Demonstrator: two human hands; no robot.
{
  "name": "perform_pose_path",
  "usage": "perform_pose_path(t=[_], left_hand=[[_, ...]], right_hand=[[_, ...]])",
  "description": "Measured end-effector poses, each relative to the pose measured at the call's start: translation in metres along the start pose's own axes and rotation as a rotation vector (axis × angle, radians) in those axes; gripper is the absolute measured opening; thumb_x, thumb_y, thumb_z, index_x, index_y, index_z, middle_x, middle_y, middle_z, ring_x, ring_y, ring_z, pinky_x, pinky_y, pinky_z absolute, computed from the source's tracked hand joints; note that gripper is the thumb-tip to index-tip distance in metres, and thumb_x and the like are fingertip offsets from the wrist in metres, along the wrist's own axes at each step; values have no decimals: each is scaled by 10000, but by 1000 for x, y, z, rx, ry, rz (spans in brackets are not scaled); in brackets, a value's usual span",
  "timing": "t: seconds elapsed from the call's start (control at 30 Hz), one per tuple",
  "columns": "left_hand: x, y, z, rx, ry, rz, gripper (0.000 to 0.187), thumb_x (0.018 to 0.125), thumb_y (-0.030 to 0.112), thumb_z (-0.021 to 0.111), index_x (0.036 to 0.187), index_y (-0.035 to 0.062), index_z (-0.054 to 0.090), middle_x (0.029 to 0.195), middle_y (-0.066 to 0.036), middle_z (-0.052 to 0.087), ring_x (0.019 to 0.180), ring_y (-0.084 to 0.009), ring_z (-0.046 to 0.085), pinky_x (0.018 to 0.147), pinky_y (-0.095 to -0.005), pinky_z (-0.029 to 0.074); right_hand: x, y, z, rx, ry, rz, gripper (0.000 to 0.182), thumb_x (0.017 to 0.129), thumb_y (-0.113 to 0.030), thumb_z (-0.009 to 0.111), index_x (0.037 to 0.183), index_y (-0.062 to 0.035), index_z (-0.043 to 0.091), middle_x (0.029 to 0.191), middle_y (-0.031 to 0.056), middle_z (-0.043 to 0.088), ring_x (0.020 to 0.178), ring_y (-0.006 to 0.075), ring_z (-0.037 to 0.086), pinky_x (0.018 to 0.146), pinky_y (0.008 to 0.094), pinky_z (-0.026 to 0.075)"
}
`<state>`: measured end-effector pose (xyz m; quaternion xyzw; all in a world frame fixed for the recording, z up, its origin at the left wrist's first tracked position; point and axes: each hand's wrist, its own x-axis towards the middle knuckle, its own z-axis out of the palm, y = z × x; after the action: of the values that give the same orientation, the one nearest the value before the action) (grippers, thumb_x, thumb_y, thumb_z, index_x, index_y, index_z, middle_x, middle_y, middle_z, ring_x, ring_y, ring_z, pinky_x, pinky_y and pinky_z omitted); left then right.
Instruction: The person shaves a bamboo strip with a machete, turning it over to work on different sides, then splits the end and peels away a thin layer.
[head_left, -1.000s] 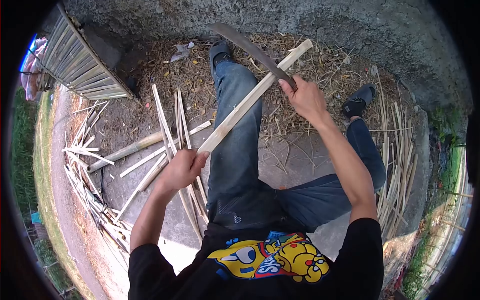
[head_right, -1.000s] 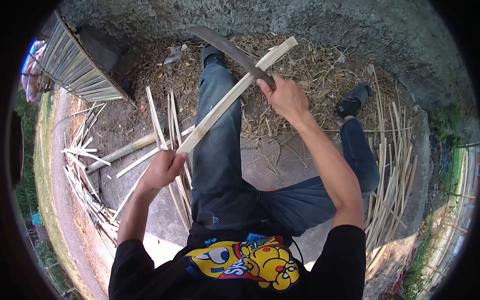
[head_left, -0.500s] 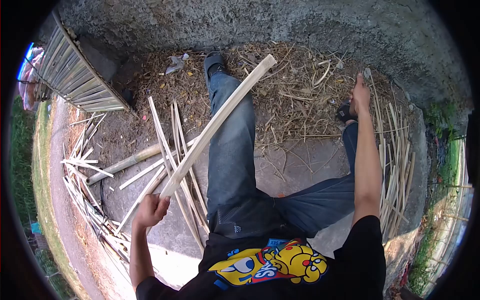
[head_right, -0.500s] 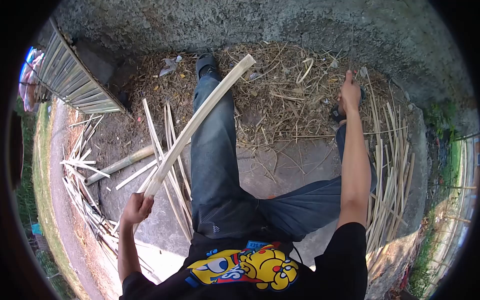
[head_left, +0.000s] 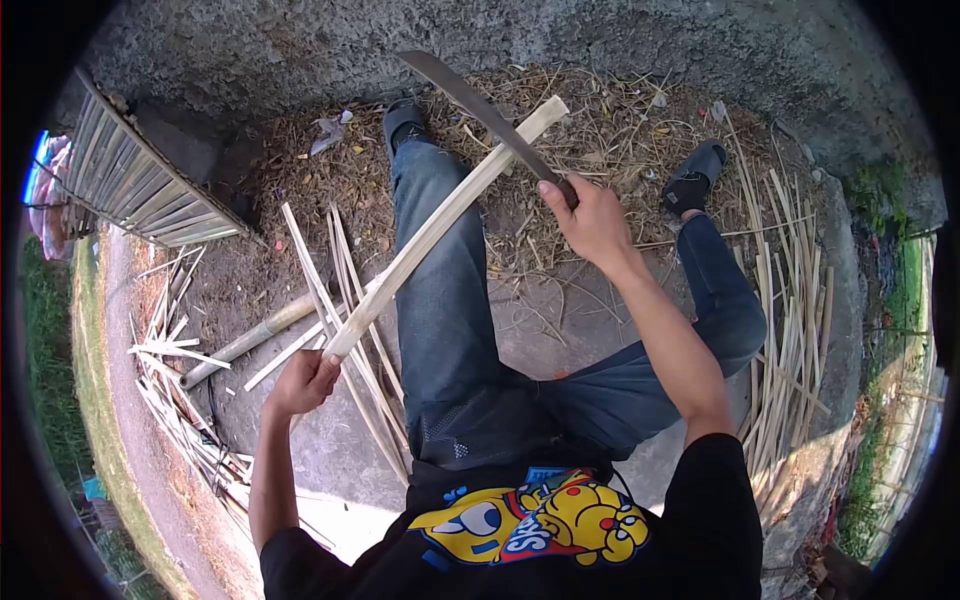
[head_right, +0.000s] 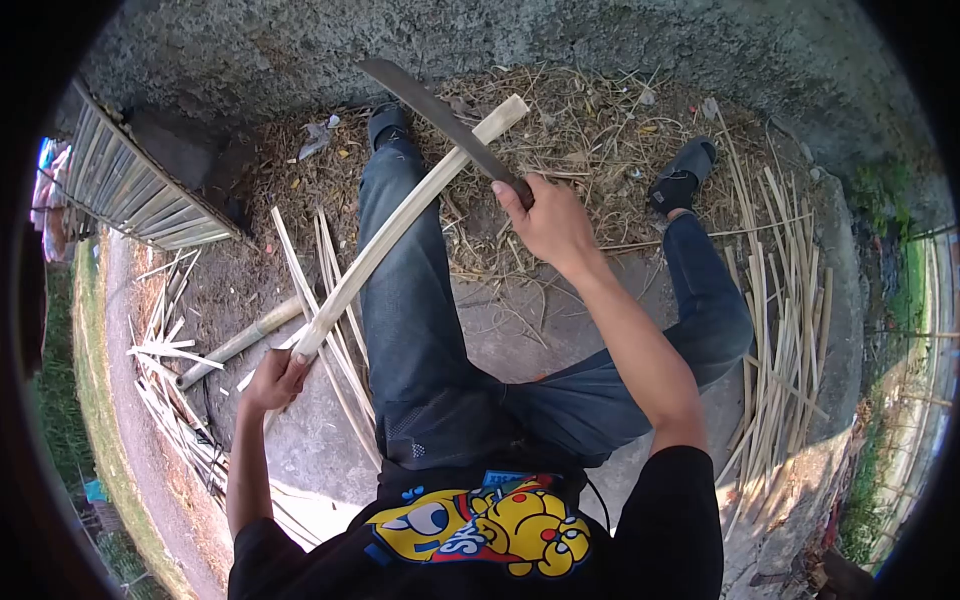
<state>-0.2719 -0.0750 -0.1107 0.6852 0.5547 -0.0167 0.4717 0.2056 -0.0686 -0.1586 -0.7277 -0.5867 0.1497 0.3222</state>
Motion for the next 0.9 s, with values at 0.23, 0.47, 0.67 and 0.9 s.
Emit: perform_pose_path(t=[0.23, 0.47, 0.67, 0.9], left_hand=[[-21, -22, -7, 55, 24, -18, 586, 1039, 408, 539, 588, 35, 534, 478, -13, 494, 440, -100, 480, 426, -307, 393], [-56, -52, 2, -240, -29, -83, 547, 1039, 396, 549, 609, 66, 477, 498, 23, 450, 435, -75, 429, 413, -284, 352], [-17, -37, -14, -79, -93, -66, 624, 1045, 459, 501, 558, 70, 475, 461, 13, 450, 403, -86, 428, 406, -289, 357], [0, 48, -69, 486, 12, 78, 684, 962, 560, 589, 507, 49, 592, 415, -49, 519, 364, -171, 514, 429, -378, 427]], right_hand=[[44, 34, 0, -325, 76, -45, 593, 972, -645, 453, 906, -76, 603, 634, 170, 658, 652, 410, 686, 613, 531, 541], [68, 157, -91, 387, 375, 686, 640, 988, -596, 499, 689, -32, 554, 586, 54, 551, 464, 179, 546, 432, 358, 436], [15, 70, -55, 816, 221, 474, 440, 873, -453, 760, 834, -30, 641, 718, 35, 610, 453, 81, 516, 403, 264, 420], [38, 13, 25, 1184, 167, 359, 319, 845, -216, 821, 822, -72, 538, 738, 34, 620, 453, 85, 521, 404, 259, 428]])
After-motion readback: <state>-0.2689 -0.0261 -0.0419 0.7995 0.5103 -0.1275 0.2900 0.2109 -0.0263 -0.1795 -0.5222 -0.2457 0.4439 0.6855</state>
